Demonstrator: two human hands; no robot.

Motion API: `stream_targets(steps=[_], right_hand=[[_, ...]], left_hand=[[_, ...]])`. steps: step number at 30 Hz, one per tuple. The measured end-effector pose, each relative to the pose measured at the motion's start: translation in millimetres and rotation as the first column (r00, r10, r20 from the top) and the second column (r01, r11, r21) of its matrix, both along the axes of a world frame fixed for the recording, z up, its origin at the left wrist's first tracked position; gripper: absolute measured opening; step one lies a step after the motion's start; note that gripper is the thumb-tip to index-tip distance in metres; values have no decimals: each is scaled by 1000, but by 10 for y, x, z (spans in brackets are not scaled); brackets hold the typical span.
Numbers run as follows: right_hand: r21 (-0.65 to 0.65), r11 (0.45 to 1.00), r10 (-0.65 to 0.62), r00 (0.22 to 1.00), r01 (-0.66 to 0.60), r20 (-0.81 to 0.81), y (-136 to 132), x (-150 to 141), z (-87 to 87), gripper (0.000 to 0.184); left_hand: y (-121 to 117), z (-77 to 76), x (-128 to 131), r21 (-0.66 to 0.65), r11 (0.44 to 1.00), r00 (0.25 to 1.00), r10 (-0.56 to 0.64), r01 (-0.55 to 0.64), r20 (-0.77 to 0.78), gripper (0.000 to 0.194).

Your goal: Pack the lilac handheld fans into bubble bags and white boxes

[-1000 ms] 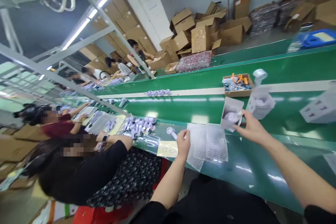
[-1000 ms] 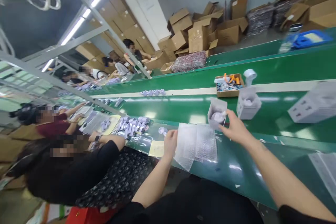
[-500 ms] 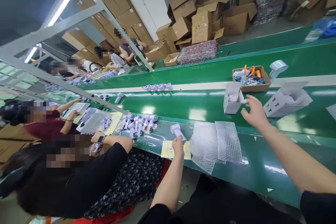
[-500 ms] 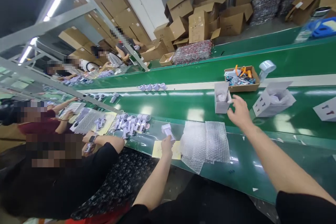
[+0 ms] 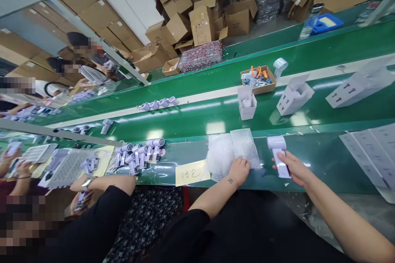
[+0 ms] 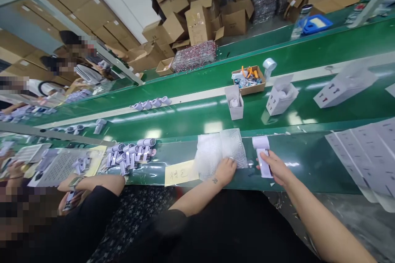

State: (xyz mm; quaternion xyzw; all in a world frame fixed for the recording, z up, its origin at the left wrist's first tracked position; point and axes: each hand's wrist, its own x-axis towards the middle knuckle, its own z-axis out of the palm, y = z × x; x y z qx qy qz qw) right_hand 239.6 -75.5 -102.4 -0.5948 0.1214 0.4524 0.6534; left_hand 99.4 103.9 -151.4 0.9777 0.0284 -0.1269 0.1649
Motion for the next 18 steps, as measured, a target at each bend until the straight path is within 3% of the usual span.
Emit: stream_targets(steps=[4, 6, 8, 9, 11, 13, 15, 16, 18], right_hand=[[61, 997, 48, 993, -41, -104, -452, -113, 47, 39], [160, 985, 97, 982, -70, -164, -492, -244, 85, 42], [276, 951, 202, 956, -139, -215, -429, -360, 129, 48], [332, 928, 252, 940, -168, -229, -375, -401, 150, 51], [411, 891, 305, 925, -194, -225, -262, -435, 185, 53], [420, 885, 301, 934, -199, -192, -185, -418, 206, 53], [370, 902, 299, 941, -224, -159, -165, -380, 209, 52], [334, 911, 304, 940, -241, -152, -173, -363, 206, 51], [267, 929, 305, 940, -258, -153, -204, -348, 196, 49]], left_hand=[[36, -53, 115, -21, 999, 996, 48, -49, -71, 18], [8, 26, 187, -46, 991, 992, 122, -123, -20, 21], [-35, 142, 252, -215, 952, 971, 235, -220, 49, 23], [-56, 203, 280, -347, 901, 952, 300, -260, 67, 22], [-91, 319, 320, -599, 731, 903, 429, -326, 33, 20], [-110, 427, 337, -724, 558, 840, 540, -405, -53, 18], [-122, 534, 334, -766, 461, 782, 617, -448, -86, 16], [-130, 586, 327, -769, 471, 778, 626, -432, -53, 15], [-149, 685, 310, -731, 600, 812, 573, -324, 111, 13]])
